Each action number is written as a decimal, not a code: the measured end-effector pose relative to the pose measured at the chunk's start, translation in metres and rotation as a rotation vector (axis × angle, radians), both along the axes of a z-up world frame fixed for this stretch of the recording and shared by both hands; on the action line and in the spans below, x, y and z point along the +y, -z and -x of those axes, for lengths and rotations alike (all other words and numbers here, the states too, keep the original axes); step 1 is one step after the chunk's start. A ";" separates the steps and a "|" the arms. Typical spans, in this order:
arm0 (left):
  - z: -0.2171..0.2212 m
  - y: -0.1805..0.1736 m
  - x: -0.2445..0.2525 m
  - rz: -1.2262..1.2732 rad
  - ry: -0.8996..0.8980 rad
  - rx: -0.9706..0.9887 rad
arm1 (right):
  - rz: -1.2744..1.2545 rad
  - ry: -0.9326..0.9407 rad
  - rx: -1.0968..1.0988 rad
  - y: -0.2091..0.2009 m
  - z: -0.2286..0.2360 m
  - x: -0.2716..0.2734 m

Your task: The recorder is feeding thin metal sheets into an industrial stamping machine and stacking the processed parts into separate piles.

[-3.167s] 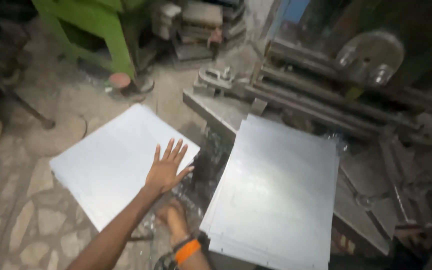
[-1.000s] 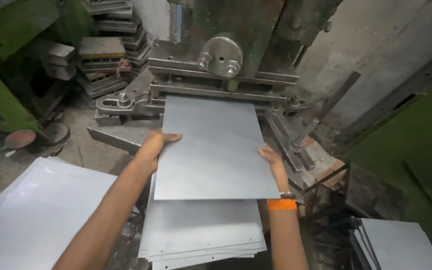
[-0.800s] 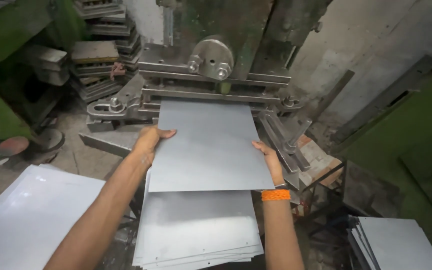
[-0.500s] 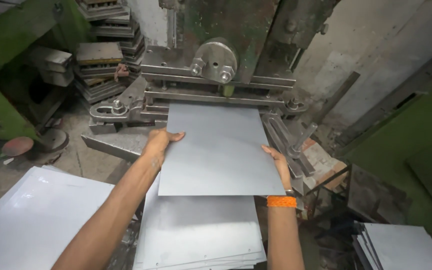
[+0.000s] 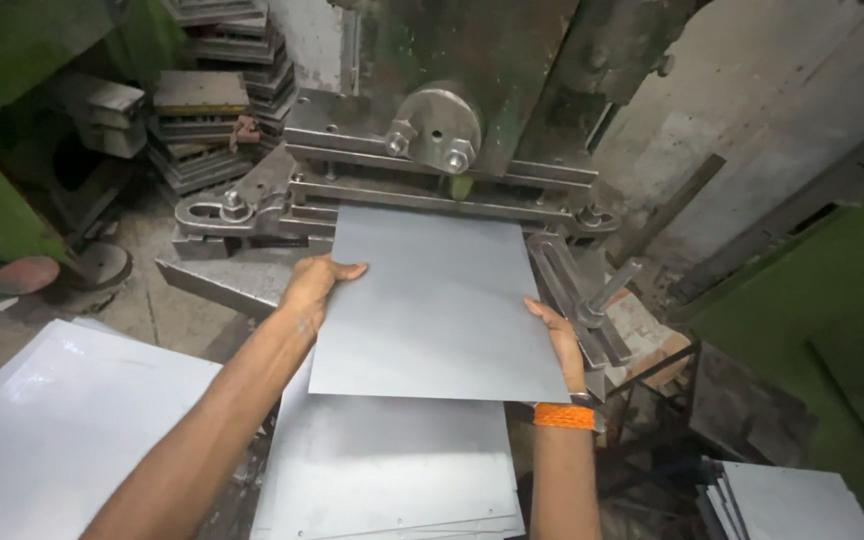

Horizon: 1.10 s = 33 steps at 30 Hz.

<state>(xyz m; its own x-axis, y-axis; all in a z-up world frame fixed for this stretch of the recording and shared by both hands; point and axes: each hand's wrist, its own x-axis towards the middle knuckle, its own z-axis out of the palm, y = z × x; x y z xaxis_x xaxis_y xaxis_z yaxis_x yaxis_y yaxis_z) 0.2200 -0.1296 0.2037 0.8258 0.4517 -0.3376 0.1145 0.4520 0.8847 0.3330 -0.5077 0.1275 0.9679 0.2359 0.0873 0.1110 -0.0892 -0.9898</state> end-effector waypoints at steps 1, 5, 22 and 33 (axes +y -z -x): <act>0.001 -0.001 -0.003 0.007 -0.003 0.000 | 0.007 -0.003 0.000 -0.012 0.001 0.001; -0.002 0.001 0.000 0.019 -0.003 0.010 | -0.205 0.099 0.309 -0.028 0.004 0.009; 0.002 0.096 0.019 0.367 0.212 -0.113 | -0.087 0.095 0.117 -0.047 0.054 0.033; 0.152 0.031 -0.017 0.793 0.185 -0.152 | 0.325 -0.744 -0.713 -0.138 0.107 0.166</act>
<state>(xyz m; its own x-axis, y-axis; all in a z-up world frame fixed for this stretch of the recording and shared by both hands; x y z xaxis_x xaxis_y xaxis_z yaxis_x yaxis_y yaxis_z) 0.0683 -0.1464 0.1730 0.9258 -0.0213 -0.3773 0.1531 0.9339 0.3230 0.2263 -0.3418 0.2651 0.3233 0.8573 0.4006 0.7868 -0.0083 -0.6171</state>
